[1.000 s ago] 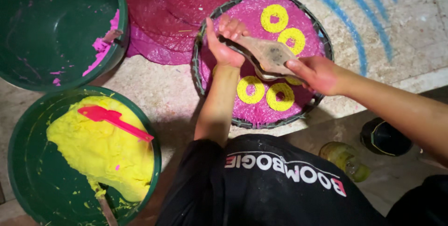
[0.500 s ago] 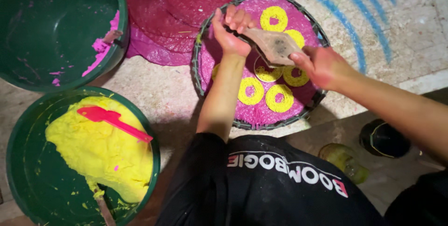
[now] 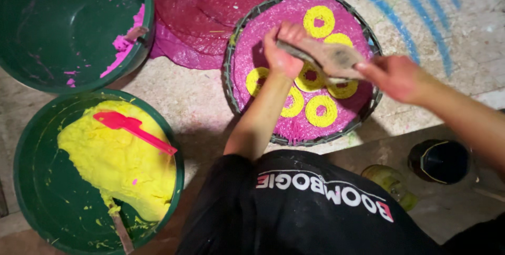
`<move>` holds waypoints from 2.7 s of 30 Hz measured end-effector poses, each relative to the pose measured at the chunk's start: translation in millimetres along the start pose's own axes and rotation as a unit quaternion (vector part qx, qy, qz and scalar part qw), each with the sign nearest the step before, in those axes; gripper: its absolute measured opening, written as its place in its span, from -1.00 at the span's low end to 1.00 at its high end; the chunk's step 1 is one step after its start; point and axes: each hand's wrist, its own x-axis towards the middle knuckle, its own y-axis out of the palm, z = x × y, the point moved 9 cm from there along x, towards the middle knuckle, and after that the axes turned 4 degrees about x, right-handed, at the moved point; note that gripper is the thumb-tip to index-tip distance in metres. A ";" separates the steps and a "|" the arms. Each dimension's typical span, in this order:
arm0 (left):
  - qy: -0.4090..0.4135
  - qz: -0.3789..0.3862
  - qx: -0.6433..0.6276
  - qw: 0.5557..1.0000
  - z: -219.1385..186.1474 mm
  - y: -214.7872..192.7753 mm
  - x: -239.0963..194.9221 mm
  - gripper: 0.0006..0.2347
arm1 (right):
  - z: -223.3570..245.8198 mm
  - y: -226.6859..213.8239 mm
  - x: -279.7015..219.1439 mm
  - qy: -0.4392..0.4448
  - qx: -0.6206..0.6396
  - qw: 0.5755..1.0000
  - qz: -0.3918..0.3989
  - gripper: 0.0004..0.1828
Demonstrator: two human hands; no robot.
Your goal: The person uses a wooden mold to press yellow powder into ring shapes and places them onto a pink glittery surface. They repeatedly fill the mold, press the powder, and arrange the rings in a pattern.
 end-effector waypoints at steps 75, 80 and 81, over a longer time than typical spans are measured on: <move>0.001 -0.051 0.944 0.326 -208.5 322.3 -428.7 -0.85 | 370.1 126.9 -218.2 -0.655 -0.025 0.572 0.493 -0.62; -0.080 -0.187 0.578 0.791 -266.5 273.5 -480.5 -0.69 | 440.8 77.5 -211.1 -0.872 -0.208 0.442 -0.010 -0.54; -0.104 -0.154 0.504 0.844 -254.7 270.7 -481.8 -0.67 | 453.5 79.8 -213.6 -0.883 -0.258 0.384 -0.077 -0.51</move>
